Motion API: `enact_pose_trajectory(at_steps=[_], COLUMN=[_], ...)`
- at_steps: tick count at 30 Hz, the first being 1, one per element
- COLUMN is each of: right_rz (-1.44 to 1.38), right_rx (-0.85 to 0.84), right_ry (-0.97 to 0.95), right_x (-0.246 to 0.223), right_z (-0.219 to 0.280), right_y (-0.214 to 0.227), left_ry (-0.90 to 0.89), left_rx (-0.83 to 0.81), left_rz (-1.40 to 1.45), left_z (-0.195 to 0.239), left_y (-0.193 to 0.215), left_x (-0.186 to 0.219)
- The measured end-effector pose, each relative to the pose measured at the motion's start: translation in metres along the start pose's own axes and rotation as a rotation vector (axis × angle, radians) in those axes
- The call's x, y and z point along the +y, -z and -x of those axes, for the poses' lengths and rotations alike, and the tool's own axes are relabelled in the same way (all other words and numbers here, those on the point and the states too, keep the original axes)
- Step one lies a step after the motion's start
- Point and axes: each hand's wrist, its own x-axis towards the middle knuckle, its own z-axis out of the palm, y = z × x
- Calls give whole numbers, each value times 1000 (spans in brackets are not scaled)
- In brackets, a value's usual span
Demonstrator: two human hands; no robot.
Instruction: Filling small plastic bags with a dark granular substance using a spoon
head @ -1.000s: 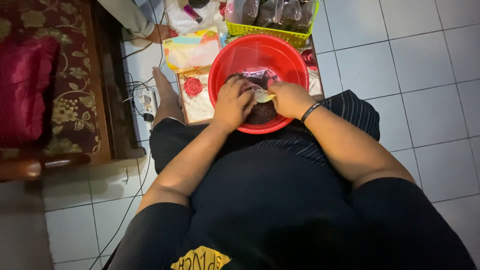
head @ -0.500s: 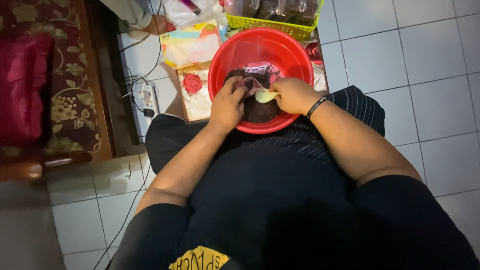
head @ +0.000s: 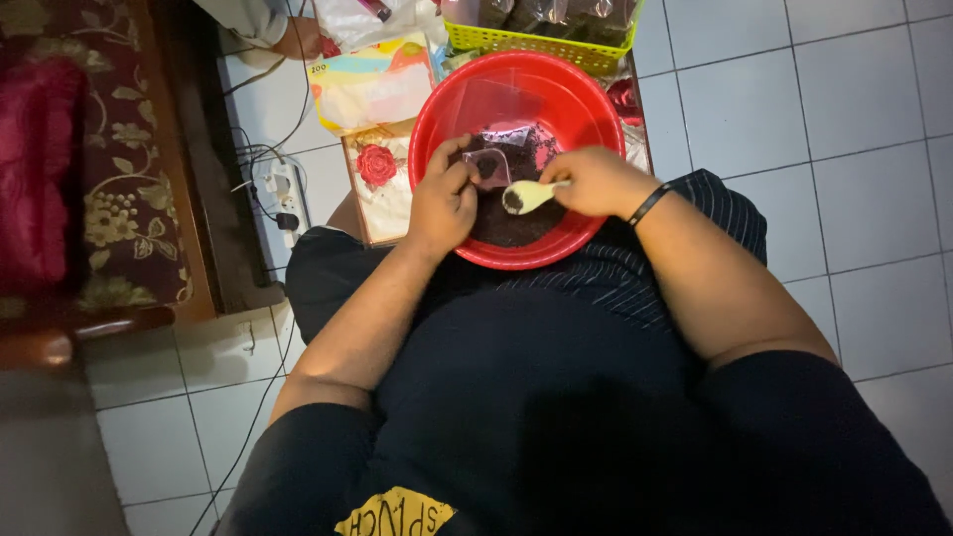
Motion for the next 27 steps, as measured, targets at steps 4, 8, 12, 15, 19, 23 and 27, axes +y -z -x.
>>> enact_pose_trajectory(at_steps=[4,8,12,15,19,23,27], right_rz=[-75,-58,-51,83,114,231,250], right_rx=[131,484,647,597,638,494,192], right_ry=[-15,153,365,444,367,211,96], right_x=[19,47,12,-8,6,29,13], right_z=[3,-7,6,11,5,-2,3], right_y=[15,1,1,5,5,-6,-27], left_ry=[-45,-167,-205,-205,-193,-178,-132], left_rx=[-2,60,87,72,89,65,-5], left_rz=[-12,-85,-120,-105,-106,-123,-157], left_z=[-3,-2,0,1,2,2,0], left_y=[0,-9,-13,-12,-11,-8,-2], left_x=[3,-5,-11,-8,-7,-4,15])
